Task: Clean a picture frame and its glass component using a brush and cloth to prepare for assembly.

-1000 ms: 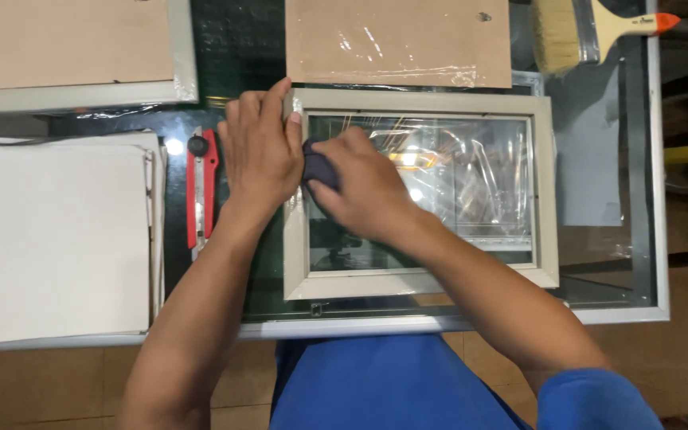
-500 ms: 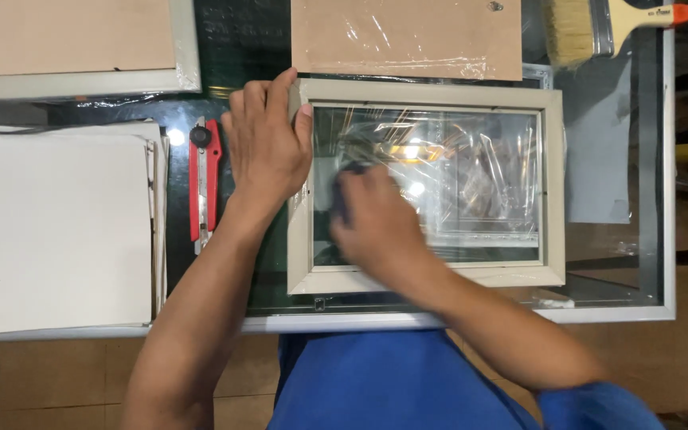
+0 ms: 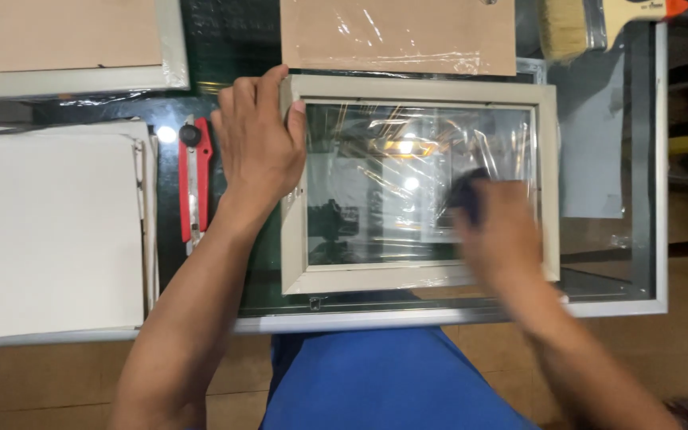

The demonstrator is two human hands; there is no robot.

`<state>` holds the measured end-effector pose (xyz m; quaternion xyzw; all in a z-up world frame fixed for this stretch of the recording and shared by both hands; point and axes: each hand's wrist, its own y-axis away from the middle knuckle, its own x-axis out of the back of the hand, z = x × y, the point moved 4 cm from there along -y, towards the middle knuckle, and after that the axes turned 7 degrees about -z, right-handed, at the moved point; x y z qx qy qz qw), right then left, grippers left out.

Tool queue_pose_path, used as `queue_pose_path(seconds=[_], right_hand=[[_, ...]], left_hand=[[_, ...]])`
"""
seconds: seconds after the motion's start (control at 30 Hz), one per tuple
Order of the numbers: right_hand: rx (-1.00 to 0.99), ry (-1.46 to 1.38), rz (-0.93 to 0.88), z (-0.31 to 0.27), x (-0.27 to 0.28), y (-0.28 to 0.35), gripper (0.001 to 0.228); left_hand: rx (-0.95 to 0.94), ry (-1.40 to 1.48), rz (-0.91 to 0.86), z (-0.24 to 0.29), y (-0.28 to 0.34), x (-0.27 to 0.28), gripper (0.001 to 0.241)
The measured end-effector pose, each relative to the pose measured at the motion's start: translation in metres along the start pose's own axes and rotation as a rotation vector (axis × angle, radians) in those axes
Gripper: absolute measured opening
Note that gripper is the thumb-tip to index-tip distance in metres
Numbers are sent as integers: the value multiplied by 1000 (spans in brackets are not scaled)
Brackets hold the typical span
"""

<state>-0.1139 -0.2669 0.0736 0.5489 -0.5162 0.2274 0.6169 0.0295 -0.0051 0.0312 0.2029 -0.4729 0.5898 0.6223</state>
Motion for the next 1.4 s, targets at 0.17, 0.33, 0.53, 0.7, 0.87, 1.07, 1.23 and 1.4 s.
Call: queue_pose_path(seconds=[0.17, 0.33, 0.53, 0.7, 0.87, 1.07, 1.23, 1.4], right_hand=[[567, -206, 57, -125, -43, 16, 48], [695, -669, -150, -90, -11, -4, 45], [173, -266, 367, 33, 45, -33, 35], [270, -261, 45, -101, 3, -31, 25], [683, -276, 104, -140, -27, -50, 38], [306, -476, 287, 49, 25, -70, 36], [215, -98, 442, 6, 13, -78, 34], [694, -59, 213, -139, -11, -72, 36]], left_hand=[[-7, -19, 30, -2, 1, 0, 39], [8, -28, 9, -4, -1, -2, 39], [20, -12, -4, -2, 2, -1, 40], [33, 3, -22, -1, -2, -1, 40], [15, -3, -49, -19, -1, -15, 41], [26, 14, -45, -16, 0, -13, 40], [38, 14, -47, -17, -1, -14, 40], [16, 39, -58, -17, 1, -11, 41]])
